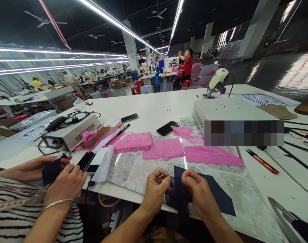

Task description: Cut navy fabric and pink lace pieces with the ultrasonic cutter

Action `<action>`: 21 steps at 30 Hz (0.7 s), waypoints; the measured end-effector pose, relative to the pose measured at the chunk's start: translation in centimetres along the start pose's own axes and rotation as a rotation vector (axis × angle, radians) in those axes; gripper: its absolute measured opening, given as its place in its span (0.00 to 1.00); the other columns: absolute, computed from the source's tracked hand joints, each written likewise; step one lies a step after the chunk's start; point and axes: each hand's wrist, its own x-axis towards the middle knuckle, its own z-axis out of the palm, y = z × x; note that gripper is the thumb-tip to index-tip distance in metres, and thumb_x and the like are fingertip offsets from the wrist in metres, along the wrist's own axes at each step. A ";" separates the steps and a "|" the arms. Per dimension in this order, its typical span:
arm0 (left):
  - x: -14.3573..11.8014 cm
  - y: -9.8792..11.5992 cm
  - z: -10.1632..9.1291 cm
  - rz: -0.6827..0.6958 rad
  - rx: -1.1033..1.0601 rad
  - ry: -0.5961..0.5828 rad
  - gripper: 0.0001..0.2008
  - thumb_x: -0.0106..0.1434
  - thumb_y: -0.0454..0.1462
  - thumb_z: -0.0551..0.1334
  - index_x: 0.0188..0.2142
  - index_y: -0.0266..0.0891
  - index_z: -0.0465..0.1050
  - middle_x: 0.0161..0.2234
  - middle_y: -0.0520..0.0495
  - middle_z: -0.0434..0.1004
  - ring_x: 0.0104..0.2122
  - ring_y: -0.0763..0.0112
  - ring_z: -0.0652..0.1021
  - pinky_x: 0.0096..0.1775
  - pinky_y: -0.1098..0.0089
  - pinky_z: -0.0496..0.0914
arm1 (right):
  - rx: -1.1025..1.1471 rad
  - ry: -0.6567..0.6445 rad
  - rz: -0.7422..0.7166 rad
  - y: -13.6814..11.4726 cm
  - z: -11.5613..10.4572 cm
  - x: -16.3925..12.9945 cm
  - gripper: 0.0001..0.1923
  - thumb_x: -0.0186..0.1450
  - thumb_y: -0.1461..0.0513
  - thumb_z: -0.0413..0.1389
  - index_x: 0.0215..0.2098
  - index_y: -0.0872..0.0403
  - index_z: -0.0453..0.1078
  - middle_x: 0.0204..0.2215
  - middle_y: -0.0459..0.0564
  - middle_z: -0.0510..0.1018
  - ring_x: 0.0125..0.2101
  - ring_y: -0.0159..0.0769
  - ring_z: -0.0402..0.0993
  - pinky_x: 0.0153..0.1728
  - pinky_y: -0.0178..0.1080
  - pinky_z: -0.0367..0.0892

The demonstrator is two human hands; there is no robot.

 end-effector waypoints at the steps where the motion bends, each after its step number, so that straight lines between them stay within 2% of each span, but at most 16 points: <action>1: 0.0 0.0 0.1 -0.006 -0.007 0.004 0.11 0.49 0.38 0.67 0.26 0.36 0.66 0.21 0.57 0.66 0.20 0.82 0.64 0.22 0.80 0.60 | 0.002 0.001 0.003 0.0 0.0 0.0 0.11 0.44 0.56 0.57 0.16 0.52 0.60 0.16 0.40 0.55 0.20 0.27 0.48 0.21 0.35 0.47; 9: 0.2 0.3 0.7 -0.059 -0.043 0.020 0.14 0.47 0.40 0.69 0.25 0.37 0.65 0.18 0.58 0.63 0.18 0.82 0.63 0.21 0.79 0.58 | 0.005 -0.001 0.016 0.5 0.1 0.4 0.12 0.45 0.56 0.58 0.16 0.52 0.60 0.16 0.40 0.55 0.21 0.27 0.48 0.22 0.35 0.47; 16: 0.4 0.6 0.7 -0.040 -0.040 0.081 0.15 0.45 0.40 0.69 0.24 0.37 0.63 0.16 0.60 0.58 0.17 0.84 0.58 0.21 0.79 0.53 | 0.010 0.054 -0.017 0.1 0.6 0.7 0.10 0.43 0.57 0.54 0.13 0.52 0.58 0.15 0.40 0.55 0.20 0.27 0.47 0.21 0.36 0.46; 21: 0.5 0.9 0.7 -0.073 -0.039 0.082 0.14 0.45 0.40 0.67 0.24 0.39 0.62 0.14 0.61 0.57 0.15 0.84 0.58 0.19 0.79 0.52 | 0.025 0.066 -0.024 -0.2 1.1 0.8 0.09 0.42 0.57 0.54 0.13 0.52 0.59 0.15 0.41 0.56 0.20 0.28 0.48 0.21 0.36 0.48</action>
